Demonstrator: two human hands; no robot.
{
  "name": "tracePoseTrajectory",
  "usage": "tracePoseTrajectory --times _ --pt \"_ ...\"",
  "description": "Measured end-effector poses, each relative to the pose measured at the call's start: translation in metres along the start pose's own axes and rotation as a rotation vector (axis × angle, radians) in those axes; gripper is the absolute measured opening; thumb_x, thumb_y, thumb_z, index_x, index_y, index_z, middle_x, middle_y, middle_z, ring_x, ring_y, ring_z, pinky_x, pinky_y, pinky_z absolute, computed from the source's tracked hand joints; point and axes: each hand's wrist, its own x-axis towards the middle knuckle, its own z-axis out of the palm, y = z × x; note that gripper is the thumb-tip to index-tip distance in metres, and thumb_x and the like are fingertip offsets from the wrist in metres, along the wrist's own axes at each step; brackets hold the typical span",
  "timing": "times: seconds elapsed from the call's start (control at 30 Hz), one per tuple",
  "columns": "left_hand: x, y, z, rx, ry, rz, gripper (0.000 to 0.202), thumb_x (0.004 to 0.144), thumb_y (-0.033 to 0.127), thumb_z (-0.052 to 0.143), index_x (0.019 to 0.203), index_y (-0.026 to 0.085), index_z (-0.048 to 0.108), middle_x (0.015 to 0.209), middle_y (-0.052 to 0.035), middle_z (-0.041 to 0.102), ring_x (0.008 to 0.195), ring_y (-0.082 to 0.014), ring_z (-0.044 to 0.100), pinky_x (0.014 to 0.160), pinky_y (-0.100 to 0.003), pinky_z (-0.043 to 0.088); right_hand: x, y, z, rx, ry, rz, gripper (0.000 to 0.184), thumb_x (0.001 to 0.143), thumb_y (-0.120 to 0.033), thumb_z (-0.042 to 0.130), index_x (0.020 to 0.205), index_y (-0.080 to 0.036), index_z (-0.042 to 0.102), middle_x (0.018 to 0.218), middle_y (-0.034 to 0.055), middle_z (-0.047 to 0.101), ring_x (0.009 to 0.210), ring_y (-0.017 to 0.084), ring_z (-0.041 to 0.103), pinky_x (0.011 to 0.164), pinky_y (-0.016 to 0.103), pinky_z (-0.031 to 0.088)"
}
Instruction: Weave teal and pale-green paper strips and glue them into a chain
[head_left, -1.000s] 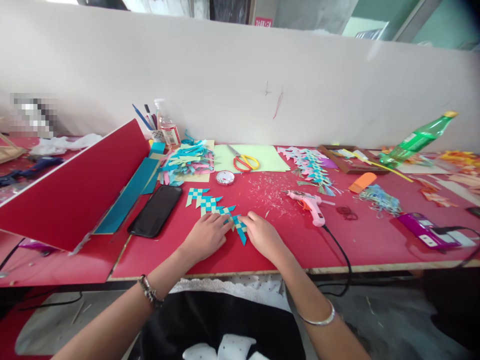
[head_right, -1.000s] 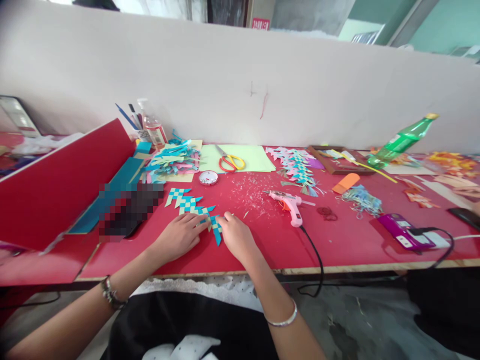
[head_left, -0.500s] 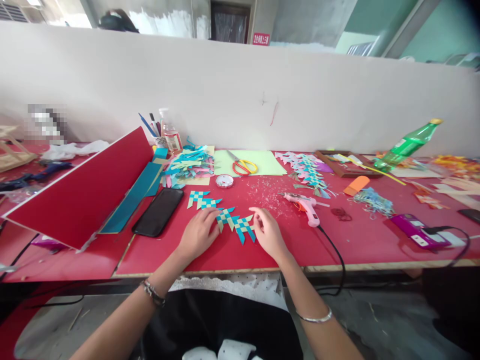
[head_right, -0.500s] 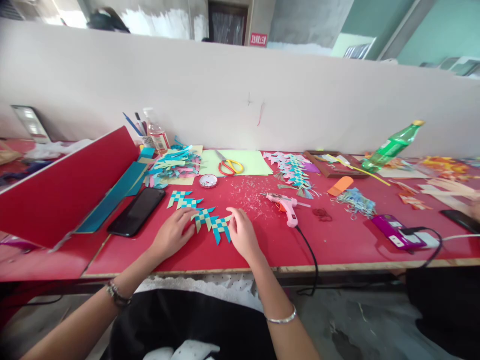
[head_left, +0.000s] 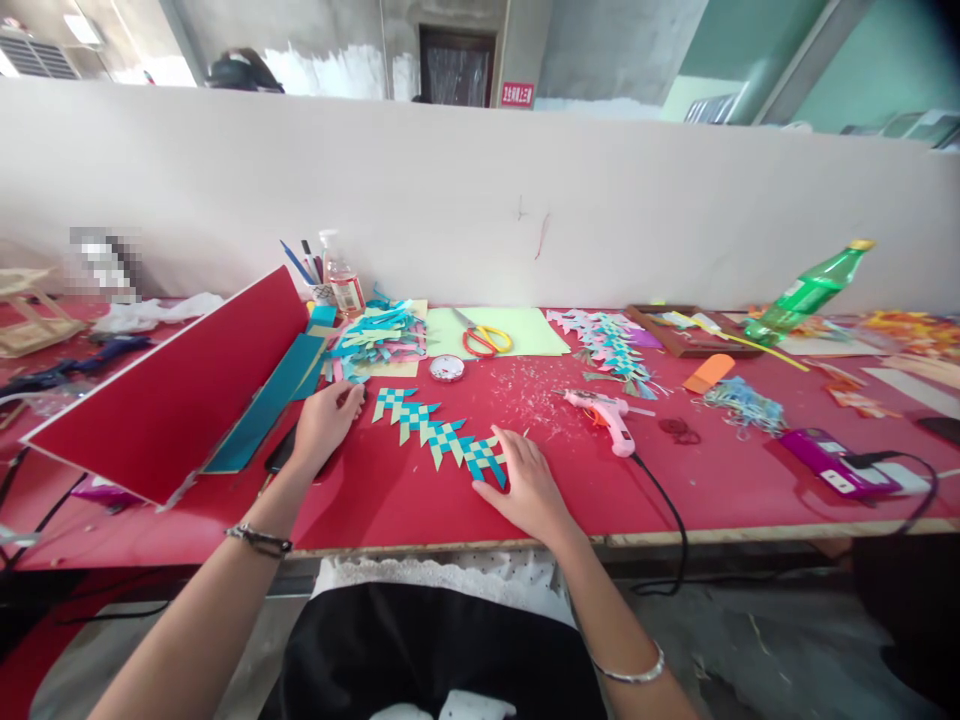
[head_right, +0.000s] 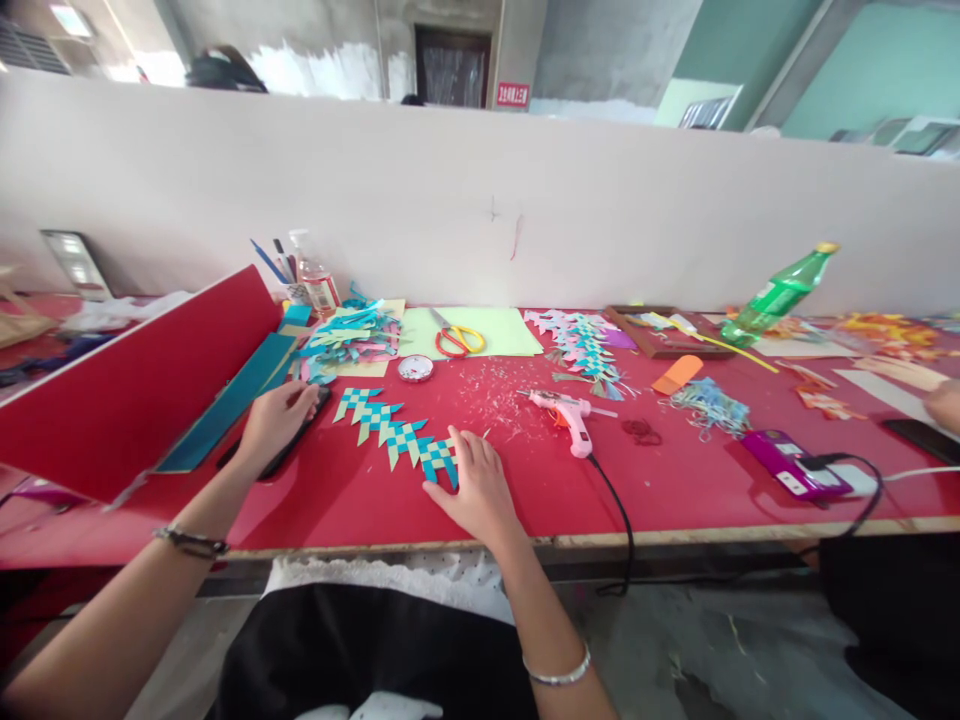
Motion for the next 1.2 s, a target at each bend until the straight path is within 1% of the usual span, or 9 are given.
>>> tracePoseTrajectory --times 0.1,0.27,0.43,0.53,0.6,0.8,0.87,1.03,1.2 --pt "0.009 -0.003 0.004 0.082 -0.043 0.006 0.037 0.079 0.042 0.031 0.059 0.018 0.051 0.053 -0.0001 0.056 0.054 -0.0132 0.053 0.051 -0.020 0.032 0.000 0.001 0.001 -0.003 0.002 0.007 0.067 0.072 -0.046 0.047 0.130 -0.021 0.024 0.121 0.0103 0.042 0.114 0.026 0.036 0.092 0.044 0.032" --pt "0.025 -0.008 0.011 0.198 -0.066 -0.005 0.030 0.077 0.039 0.034 0.071 0.018 0.054 0.057 -0.0018 0.057 0.059 -0.0155 0.055 0.052 -0.021 0.033 0.000 0.000 0.001 -0.007 -0.009 0.023 0.066 0.071 -0.045 0.048 0.129 -0.021 0.026 0.121 0.0099 0.042 0.114 0.025 0.035 0.093 0.043 0.031" --pt "0.035 -0.008 0.018 0.436 -0.185 -0.016 0.036 0.075 0.046 0.037 0.067 0.018 0.058 0.069 -0.0065 0.061 0.068 -0.0205 0.057 0.051 -0.024 0.034 0.000 0.000 -0.002 0.060 0.000 0.046 0.071 0.067 -0.047 0.052 0.128 -0.022 0.026 0.122 0.0086 0.041 0.114 0.025 0.035 0.093 0.042 0.032" --pt "0.042 -0.007 0.022 0.511 -0.219 0.026 0.036 0.079 0.039 0.032 0.080 0.017 0.060 0.086 -0.0098 0.062 0.079 -0.0227 0.057 0.058 -0.026 0.038 0.000 0.000 -0.003 0.091 0.013 0.054 0.070 0.067 -0.046 0.053 0.128 -0.023 0.027 0.121 0.0076 0.042 0.113 0.025 0.036 0.092 0.043 0.033" --pt "0.046 -0.007 0.025 0.502 -0.245 0.067 0.032 0.078 0.035 0.037 0.093 0.017 0.058 0.093 -0.0092 0.062 0.086 -0.0217 0.056 0.064 -0.026 0.039 0.000 0.001 -0.002 0.098 0.018 0.053 0.068 0.067 -0.044 0.053 0.127 -0.024 0.028 0.121 0.0074 0.043 0.112 0.025 0.037 0.092 0.043 0.033" --pt "0.049 -0.011 0.032 0.484 -0.288 0.108 0.041 0.069 0.032 0.051 0.108 0.021 0.051 0.093 -0.0067 0.064 0.094 -0.0248 0.052 0.074 -0.031 0.038 -0.001 0.002 -0.002 0.106 0.030 0.030 0.062 0.070 -0.040 0.051 0.126 -0.022 0.030 0.120 0.0077 0.044 0.113 0.024 0.037 0.093 0.041 0.033" --pt "0.049 -0.011 0.034 0.479 -0.278 0.101 0.038 0.070 0.035 0.050 0.105 0.020 0.054 0.093 -0.0085 0.064 0.096 -0.0276 0.050 0.076 -0.036 0.036 -0.001 0.002 -0.002 0.108 0.027 0.031 0.061 0.071 -0.039 0.050 0.126 -0.021 0.030 0.120 0.0079 0.043 0.113 0.024 0.037 0.093 0.041 0.033" --pt "0.053 -0.011 0.040 0.446 -0.261 0.089 0.023 0.066 0.036 0.052 0.078 0.019 0.063 0.086 -0.0095 0.065 0.094 -0.0315 0.049 0.079 -0.044 0.030 0.000 0.001 -0.003 0.131 0.037 0.036 0.058 0.072 -0.036 0.049 0.125 -0.022 0.030 0.121 0.0073 0.043 0.113 0.023 0.037 0.094 0.041 0.033" --pt "0.057 -0.014 0.045 0.348 -0.255 0.068 0.015 0.061 0.034 0.056 0.061 0.020 0.061 0.073 -0.0056 0.064 0.083 -0.0276 0.053 0.074 -0.039 0.033 0.000 0.003 -0.003 0.194 0.067 0.078 0.056 0.073 -0.033 0.047 0.125 -0.021 0.030 0.120 0.0083 0.043 0.112 0.022 0.038 0.093 0.039 0.035"
